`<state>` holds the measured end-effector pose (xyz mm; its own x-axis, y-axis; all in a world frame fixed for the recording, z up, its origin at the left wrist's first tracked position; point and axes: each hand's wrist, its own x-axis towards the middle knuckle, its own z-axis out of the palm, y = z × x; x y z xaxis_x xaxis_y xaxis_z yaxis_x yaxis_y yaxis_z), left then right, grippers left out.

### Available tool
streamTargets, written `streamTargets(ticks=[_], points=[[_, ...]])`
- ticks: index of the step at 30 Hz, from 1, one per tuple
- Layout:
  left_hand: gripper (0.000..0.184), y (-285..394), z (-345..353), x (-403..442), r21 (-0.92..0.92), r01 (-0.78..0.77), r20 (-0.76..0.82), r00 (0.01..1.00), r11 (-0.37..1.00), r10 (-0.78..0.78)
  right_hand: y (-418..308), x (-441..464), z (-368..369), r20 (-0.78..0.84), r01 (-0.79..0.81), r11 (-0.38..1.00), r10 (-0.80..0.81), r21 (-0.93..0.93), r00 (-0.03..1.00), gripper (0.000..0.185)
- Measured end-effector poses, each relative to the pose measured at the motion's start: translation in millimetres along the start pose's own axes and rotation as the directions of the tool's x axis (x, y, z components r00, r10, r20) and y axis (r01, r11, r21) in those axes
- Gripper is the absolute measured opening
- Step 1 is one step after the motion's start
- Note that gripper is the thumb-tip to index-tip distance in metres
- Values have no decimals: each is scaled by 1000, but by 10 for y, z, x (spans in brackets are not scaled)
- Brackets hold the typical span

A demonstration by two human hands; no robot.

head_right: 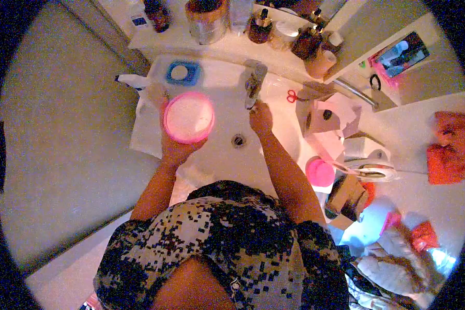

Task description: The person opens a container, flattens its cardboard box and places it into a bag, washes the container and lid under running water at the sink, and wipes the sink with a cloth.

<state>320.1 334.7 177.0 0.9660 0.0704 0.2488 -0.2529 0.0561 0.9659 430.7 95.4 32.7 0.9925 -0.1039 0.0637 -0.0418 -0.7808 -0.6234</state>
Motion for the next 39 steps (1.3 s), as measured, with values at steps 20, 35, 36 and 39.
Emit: streamTargets(ticks=[20,35,36,39], points=[[104,977,891,270,-695,719,699,679,10,-222,-10,-1161,-850,77,197,978,-203,72,976,49],[122,764,1468,126,-638,588,585,790,498,-185,813,-2173,-1288,39,-137,988,140,-66,989,31],[122,779,1467,121,-636,687,643,724,353,-250,882,-2211,-1213,15,-68,993,70,-99,997,32],[121,561,1505,138,-643,513,531,834,569,-152,924,-2211,-1151,-13,53,987,-55,-152,998,34]])
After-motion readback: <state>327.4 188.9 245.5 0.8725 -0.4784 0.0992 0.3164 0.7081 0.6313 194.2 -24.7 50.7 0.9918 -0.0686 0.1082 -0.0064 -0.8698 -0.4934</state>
